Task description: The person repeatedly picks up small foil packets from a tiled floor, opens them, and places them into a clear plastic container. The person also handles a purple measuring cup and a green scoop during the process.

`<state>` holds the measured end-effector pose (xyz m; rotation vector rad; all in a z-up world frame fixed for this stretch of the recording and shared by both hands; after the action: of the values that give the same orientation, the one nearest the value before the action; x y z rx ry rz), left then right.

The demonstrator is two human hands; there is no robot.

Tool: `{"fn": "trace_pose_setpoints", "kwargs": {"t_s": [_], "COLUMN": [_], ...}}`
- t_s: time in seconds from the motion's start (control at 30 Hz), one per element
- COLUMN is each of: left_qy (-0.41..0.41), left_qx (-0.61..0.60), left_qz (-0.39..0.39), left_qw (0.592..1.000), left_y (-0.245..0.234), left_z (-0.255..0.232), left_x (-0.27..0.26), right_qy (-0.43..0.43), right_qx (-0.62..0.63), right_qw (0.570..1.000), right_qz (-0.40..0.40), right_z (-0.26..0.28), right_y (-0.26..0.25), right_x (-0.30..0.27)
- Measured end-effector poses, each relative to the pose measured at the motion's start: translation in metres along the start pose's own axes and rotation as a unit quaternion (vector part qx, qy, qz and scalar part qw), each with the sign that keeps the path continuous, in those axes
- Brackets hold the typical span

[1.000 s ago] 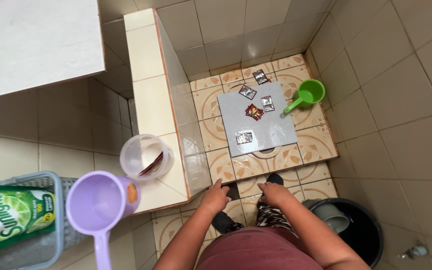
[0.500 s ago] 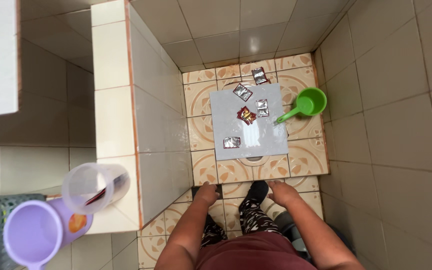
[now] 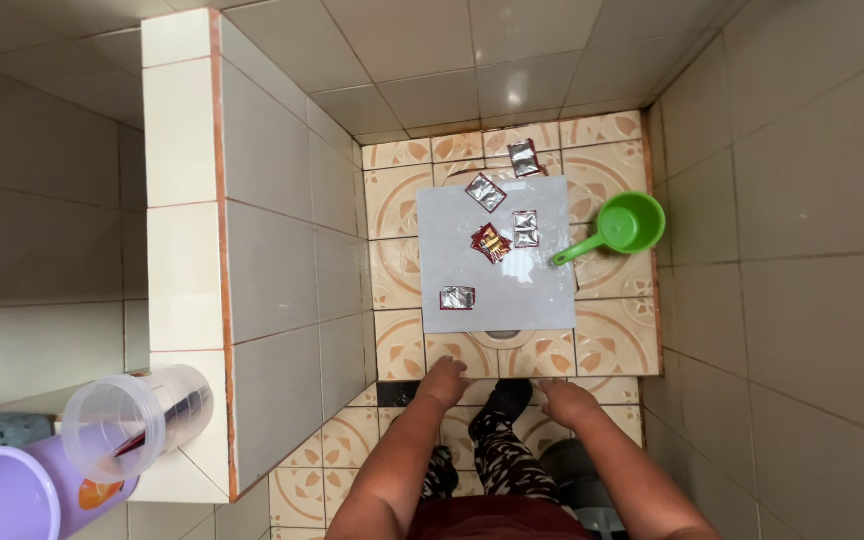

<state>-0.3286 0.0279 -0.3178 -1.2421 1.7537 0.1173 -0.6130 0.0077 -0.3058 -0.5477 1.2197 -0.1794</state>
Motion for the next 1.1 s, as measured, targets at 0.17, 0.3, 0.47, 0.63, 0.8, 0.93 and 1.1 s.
{"fn": "trace_pose_setpoints", "kwargs": {"t_s": [0.17,0.3,0.47,0.63,0.8,0.93,1.1], "left_qy": [0.015,0.027,0.014,-0.024,0.034,0.058,-0.05], "left_qx": [-0.042,-0.085,-0.048,0.068,0.088,0.004,-0.227], "left_qz": [-0.012,-0.031,-0.023,0.04,0.033,-0.01,-0.072], "left_qw": [0.999,0.995,0.998,0.997,0.995,0.998,0.97], "left_y": [-0.004,-0.014,-0.013,0.001,0.02,0.034,0.054], "left_z": [0.002,0.011,0.021,0.042,0.063,0.083,0.139], "left_x": [0.015,0.041,0.075,0.114,0.162,0.172,0.173], "right_qy": [-0.006,0.016,0.02,0.016,0.046,0.05,0.061], "right_qx": [0.005,0.072,0.113,0.134,0.116,0.059,0.036], "right_qw": [1.0,0.997,0.993,0.989,0.985,0.982,0.972], "right_qz": [-0.003,0.03,-0.004,-0.055,-0.12,-0.175,-0.225], "right_z": [0.005,0.012,0.018,0.024,0.011,0.008,0.021], "right_y": [-0.007,-0.01,0.001,0.006,-0.004,-0.028,-0.07], "right_x": [0.029,0.049,0.086,0.146,0.224,0.288,0.334]}}
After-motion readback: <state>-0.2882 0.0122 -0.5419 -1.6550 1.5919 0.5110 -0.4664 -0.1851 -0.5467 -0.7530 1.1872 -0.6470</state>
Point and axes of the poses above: each hand's wrist, its own x-axis towards the middle knuckle, its own y-axis out of the palm, z = x × y, the point moved 2 cm from there along x, towards the middle knuckle, and after that the axes turned 15 degrees about -x, right-handed, at the moved point
